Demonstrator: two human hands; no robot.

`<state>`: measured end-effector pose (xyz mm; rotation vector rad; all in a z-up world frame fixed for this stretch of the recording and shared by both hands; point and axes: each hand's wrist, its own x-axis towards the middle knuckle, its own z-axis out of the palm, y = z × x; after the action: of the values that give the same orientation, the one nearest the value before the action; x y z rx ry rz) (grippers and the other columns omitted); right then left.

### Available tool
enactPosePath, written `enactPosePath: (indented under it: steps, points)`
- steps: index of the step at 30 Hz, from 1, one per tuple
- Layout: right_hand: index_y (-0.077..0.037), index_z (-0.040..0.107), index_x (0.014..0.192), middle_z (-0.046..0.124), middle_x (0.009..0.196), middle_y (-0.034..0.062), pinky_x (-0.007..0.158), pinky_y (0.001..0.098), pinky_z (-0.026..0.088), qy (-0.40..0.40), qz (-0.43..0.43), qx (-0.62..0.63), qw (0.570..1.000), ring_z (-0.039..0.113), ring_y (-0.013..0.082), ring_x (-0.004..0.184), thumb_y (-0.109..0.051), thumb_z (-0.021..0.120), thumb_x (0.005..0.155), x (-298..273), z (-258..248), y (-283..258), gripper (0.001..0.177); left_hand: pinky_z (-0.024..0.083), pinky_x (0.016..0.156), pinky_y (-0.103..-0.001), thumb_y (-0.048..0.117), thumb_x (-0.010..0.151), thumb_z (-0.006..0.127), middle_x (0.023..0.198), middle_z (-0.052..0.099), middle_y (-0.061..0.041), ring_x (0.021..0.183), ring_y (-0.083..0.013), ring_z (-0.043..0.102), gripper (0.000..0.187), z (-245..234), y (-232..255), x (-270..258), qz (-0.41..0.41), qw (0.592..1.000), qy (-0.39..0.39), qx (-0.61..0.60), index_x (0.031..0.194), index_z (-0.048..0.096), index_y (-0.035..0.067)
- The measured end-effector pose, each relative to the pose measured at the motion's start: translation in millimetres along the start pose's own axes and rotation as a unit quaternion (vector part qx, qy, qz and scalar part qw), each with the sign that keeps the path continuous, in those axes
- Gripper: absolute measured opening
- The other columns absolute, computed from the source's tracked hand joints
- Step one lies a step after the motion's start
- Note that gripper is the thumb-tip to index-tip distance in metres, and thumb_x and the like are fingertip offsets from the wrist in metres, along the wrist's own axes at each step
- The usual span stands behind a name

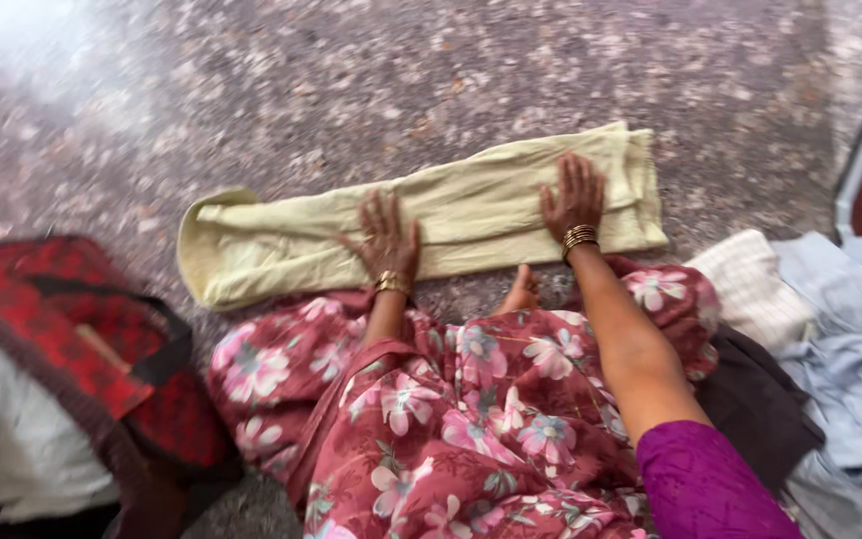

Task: The person folds a light green shirt and a pair of dark trousers by hand while sitting on the floor and places the folded shirt into a red patterned bag.

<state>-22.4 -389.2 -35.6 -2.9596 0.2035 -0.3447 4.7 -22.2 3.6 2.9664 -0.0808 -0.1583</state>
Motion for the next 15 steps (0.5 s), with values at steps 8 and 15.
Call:
enactPosePath:
  steps: [8, 15]
  points:
    - [-0.014, 0.02, 0.165, 0.015, 0.175, 0.0085, 0.125, 0.0637, 0.001, -0.075, 0.228, -0.065, 0.969, 0.012, 0.0323, 0.16, -0.054, 0.039, 0.106, 12.5, -13.9, 53.6, 0.074, -0.009, 0.112, -0.079, 0.06, 0.101, 0.029, 0.172, -0.001, 0.009, 0.159, -0.017, 0.003, 0.066, -0.1, -15.9, -6.6, -0.009, 0.999, -0.005, 0.034, 0.163, 0.02, 0.038]
    - [-0.013, 0.009, 0.166, 0.004, 0.174, 0.0078, 0.128, 0.0513, 0.001, -0.12, -0.105, 0.066, 0.985, 0.007, 0.0218, 0.16, -0.053, 0.042, 0.107, 18.7, 23.5, -116.2, 0.078, -0.008, 0.116, -0.075, 0.055, 0.102, 0.031, 0.173, 0.009, 0.01, 0.158, -0.0184, 0.012, 0.062, 12.4, -22.4, -8.9, -0.009, 0.999, 0.021, 0.022, 0.162, 0.025, 0.039]
